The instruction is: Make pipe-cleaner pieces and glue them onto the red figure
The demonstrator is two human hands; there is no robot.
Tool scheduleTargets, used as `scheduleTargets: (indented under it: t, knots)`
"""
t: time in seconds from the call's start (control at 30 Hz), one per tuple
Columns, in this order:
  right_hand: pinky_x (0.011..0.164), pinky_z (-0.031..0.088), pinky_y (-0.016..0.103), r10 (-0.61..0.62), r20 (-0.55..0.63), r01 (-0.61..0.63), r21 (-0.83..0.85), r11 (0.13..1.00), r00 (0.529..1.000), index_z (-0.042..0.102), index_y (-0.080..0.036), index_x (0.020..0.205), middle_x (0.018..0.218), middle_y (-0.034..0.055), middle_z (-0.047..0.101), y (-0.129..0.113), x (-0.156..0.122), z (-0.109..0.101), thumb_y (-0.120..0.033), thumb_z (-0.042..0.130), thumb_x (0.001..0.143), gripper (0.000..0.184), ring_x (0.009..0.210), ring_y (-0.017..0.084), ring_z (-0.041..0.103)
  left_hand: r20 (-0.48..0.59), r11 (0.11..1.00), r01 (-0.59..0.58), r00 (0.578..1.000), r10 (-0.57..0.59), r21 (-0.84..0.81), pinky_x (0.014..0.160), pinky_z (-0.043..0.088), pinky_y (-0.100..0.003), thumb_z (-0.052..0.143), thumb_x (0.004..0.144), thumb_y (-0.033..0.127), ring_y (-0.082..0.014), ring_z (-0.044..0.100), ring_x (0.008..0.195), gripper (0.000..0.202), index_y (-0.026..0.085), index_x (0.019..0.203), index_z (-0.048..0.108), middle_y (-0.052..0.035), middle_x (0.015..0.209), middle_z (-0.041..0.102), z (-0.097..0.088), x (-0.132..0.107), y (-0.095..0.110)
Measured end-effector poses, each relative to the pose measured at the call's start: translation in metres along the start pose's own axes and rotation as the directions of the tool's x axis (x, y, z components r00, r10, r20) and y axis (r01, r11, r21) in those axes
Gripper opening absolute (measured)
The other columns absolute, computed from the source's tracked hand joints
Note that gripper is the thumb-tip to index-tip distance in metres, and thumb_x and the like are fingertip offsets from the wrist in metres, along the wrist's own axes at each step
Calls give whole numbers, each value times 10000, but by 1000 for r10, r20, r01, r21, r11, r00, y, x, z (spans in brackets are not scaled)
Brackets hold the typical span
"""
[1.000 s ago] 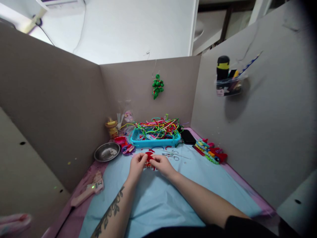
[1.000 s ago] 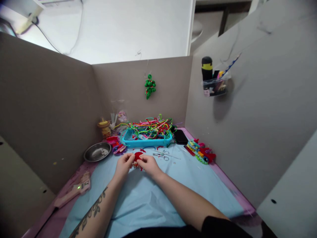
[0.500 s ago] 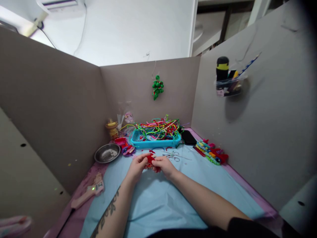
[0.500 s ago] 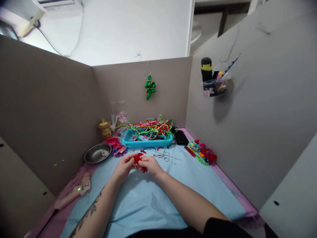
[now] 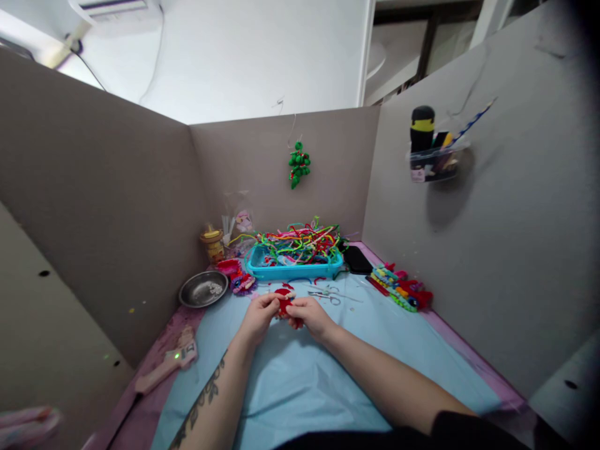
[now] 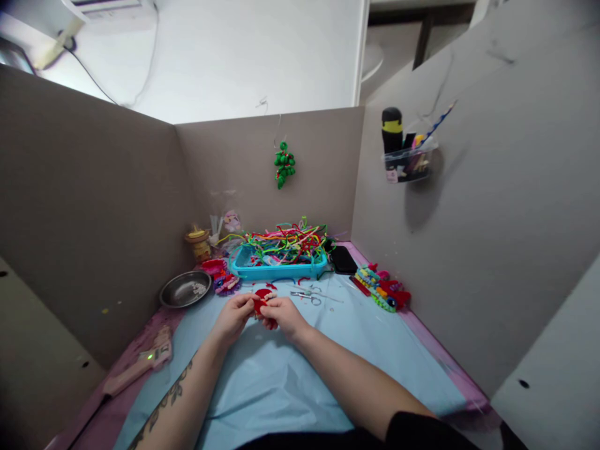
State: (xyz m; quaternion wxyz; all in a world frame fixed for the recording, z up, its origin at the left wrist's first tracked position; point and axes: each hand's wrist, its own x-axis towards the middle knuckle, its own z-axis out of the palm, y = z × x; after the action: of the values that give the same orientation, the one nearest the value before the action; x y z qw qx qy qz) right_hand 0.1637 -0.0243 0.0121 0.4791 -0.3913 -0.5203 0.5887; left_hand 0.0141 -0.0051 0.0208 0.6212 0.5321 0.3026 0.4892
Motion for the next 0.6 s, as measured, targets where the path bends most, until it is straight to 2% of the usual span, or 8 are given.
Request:
scheduleTargets:
  t: [0.17, 0.33, 0.47, 0.53, 0.6]
  knots:
    - [401, 270, 213, -4, 10, 5, -12, 1000, 1000, 635, -126, 566, 421, -5, 548, -1, -1, 1, -328, 604, 613, 210, 369, 83, 430, 14, 1000, 0, 1000, 0, 6, 560, 427, -239, 732, 636, 374, -133, 568, 547, 289, 110, 735, 666, -34, 598, 649, 0, 0, 0]
    - [403, 272, 212, -13, 8, 13, -24, 1000, 1000, 635, -128, 571, 426, -6, 544, 1, 0, 0, -334, 609, 620, 213, 377, 83, 430, 11, 1000, 3, 1000, -3, 5, 575, 443, -238, 721, 657, 358, -128, 581, 555, 267, 115, 753, 664, -36, 631, 667, -2, 1, -3]
    - [409, 273, 213, -93, -12, 92, -78, 993, 996, 587, -134, 498, 421, -11, 514, 1, 2, -3, -346, 601, 655, 264, 380, 74, 407, -8, 997, -62, 998, 62, 43, 663, 485, -272, 696, 690, 335, -175, 643, 714, 316, 143, 939, 660, -82, 862, 714, -6, 3, -8]
    - [414, 276, 213, -118, -4, 117, -104, 988, 993, 571, -135, 485, 425, -15, 504, 1, 3, -6, -341, 594, 672, 280, 383, 71, 402, 19, 984, -115, 993, 114, 135, 750, 490, -303, 690, 693, 308, -206, 647, 843, 356, 159, 1014, 649, -97, 987, 702, -8, 4, -8]
    - [418, 281, 210, -122, 21, 124, -129, 984, 992, 569, -135, 489, 424, -19, 500, 1, 5, -9, -339, 589, 683, 283, 388, 71, 402, 54, 949, -166, 986, 157, 267, 814, 478, -325, 680, 695, 278, -224, 635, 917, 334, 162, 1007, 664, -102, 1029, 693, -8, 4, -7]
